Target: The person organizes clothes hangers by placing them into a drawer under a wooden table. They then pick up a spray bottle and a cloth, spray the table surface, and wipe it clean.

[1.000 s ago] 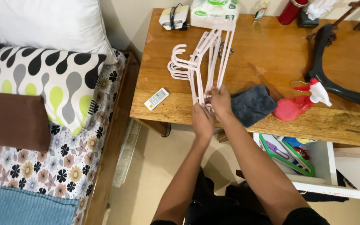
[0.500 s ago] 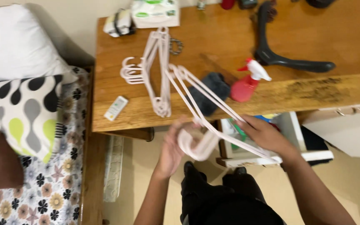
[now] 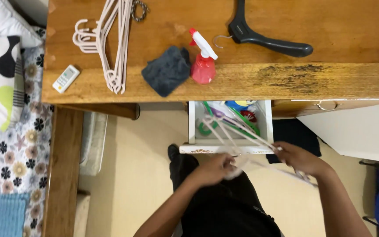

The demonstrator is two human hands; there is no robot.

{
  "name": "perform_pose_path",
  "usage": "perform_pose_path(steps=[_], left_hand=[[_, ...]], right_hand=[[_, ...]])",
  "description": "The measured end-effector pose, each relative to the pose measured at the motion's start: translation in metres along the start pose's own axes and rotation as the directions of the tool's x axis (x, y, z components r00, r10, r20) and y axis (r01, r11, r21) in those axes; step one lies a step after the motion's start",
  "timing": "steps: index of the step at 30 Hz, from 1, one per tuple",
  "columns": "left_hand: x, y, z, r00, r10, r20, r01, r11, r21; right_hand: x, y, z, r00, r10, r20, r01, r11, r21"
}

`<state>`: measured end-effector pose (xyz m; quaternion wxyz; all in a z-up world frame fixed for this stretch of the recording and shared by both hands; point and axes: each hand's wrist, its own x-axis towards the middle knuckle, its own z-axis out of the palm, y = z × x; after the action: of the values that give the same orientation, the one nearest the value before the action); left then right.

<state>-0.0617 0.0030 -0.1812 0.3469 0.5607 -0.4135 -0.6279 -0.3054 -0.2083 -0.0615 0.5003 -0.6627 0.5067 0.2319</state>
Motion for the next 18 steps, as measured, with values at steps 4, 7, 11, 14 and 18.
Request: perform_pose_path(steps=[4, 7, 11, 14, 18], left_hand=[[0.052, 0.021, -0.04, 0.952, 0.006, -0.307, 0.094, 0.947, 0.308], [0.112, -0.027, -0.079, 0.909, 0.098, -0.405, 0.16, 0.815, 0.556], [0.154, -0.047, -0.109, 0.898, -0.199, -0.393, 0.413, 0.691, 0.593], [0.171, -0.065, -0.1, 0.875, -0.184, -0.448, 0.448, 0.662, 0.601], [0.159, -0.035, -0.077, 0.905, -0.25, -0.345, 0.42, 0.654, 0.629]], right_hand=[[0.07, -0.003, -0.007, 0.992, -0.127, -0.016, 0.127, 0.992, 0.02], [0.13, -0.03, -0.002, 0.999, 0.05, 0.0, -0.05, 0.993, -0.109], [0.234, -0.004, 0.02, 0.922, -0.346, -0.176, 0.309, 0.928, -0.206], [0.254, -0.009, 0.028, 0.844, -0.466, -0.264, 0.342, 0.848, -0.404], [0.322, 0.038, 0.057, 0.861, -0.393, -0.323, 0.26, 0.886, -0.384]])
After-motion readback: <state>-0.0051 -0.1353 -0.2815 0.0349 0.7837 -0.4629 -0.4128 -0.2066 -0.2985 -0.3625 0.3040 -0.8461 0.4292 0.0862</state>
